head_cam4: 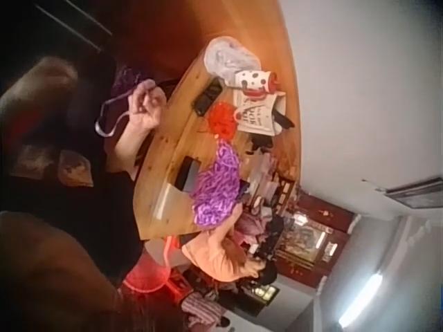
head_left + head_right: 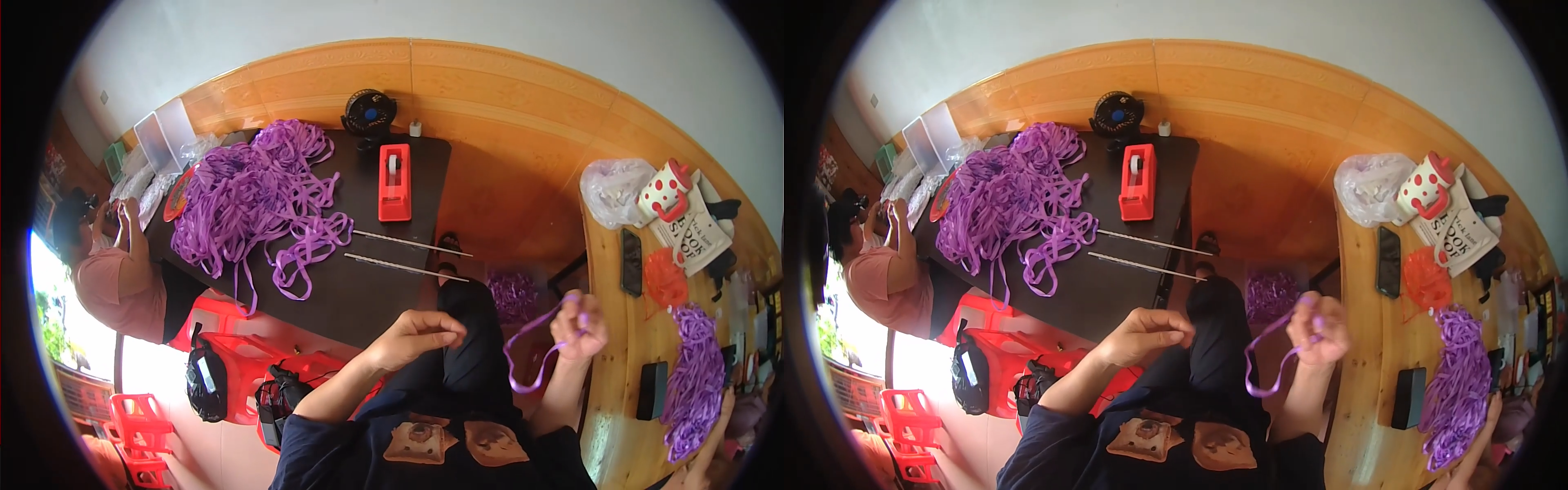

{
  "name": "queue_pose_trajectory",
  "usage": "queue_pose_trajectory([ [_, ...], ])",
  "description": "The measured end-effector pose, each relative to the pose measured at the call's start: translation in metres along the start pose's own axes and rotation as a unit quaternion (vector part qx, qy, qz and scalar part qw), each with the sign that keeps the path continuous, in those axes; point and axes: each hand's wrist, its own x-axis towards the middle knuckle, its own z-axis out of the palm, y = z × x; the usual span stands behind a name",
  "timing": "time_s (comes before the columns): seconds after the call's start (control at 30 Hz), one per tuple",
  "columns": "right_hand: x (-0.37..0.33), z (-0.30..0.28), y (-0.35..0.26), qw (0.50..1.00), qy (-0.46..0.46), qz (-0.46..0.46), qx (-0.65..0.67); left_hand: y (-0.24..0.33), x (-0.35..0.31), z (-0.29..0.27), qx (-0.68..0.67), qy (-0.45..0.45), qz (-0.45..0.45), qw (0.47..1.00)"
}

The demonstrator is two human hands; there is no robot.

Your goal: Wrapping purple ribbons around metal rods to prepare for further crafting.

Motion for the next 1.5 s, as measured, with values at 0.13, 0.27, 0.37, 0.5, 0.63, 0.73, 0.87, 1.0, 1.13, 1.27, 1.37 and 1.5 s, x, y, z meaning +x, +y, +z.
queue_pose_trajectory([
  [0.13, 0.005, 0.026, 0.02, 0.966, -0.049, 0.175, -0.184, 0.004, 0.017, 0.026, 0.21, 0.071, 0.124, 0.967],
  [0.27, 0.011, 0.043, 0.026, 0.962, -0.106, 0.181, -0.174, -0.015, 0.036, 0.039, 0.252, 0.028, 0.171, 0.952],
  [0.37, 0.01, 0.034, 0.016, 0.987, -0.121, 0.08, -0.064, -0.028, 0.033, 0.029, 0.066, -0.016, 0.001, 0.998],
  [0.5, -0.001, 0.01, -0.005, 0.999, -0.04, -0.027, -0.023, -0.031, 0.015, 0.008, -0.042, -0.015, -0.038, 0.998],
  [0.63, -0.006, -0.005, -0.011, 0.998, -0.035, -0.048, 0.003, -0.028, -0.002, 0.003, -0.118, 0.039, -0.03, 0.992],
  [0.73, -0.02, -0.019, -0.006, 0.998, 0.028, -0.047, 0.011, -0.021, -0.006, 0.001, -0.204, 0.02, 0.024, 0.978],
  [0.87, -0.036, -0.043, -0.004, 0.996, 0.066, -0.051, 0.037, -0.006, -0.01, 0.0, -0.227, -0.014, 0.033, 0.973],
  [1.0, -0.049, -0.056, 0.005, 0.958, 0.234, -0.003, -0.169, 0.003, -0.014, 0.003, -0.19, -0.018, 0.033, 0.981],
  [1.13, -0.049, -0.046, 0.038, 0.741, 0.233, -0.049, -0.628, 0.0, -0.01, 0.009, -0.1, 0.02, 0.011, 0.995],
  [1.27, -0.013, 0.043, 0.074, 0.711, 0.01, -0.07, -0.699, 0.0, -0.01, 0.019, -0.078, 0.028, -0.003, 0.997],
  [1.37, 0.003, 0.06, 0.09, 0.632, -0.081, -0.136, -0.759, 0.003, -0.007, 0.024, -0.075, 0.017, -0.007, 0.997],
  [1.5, 0.01, 0.056, 0.095, 0.617, -0.099, -0.191, -0.757, 0.011, -0.007, 0.028, -0.068, 0.014, -0.002, 0.998],
])
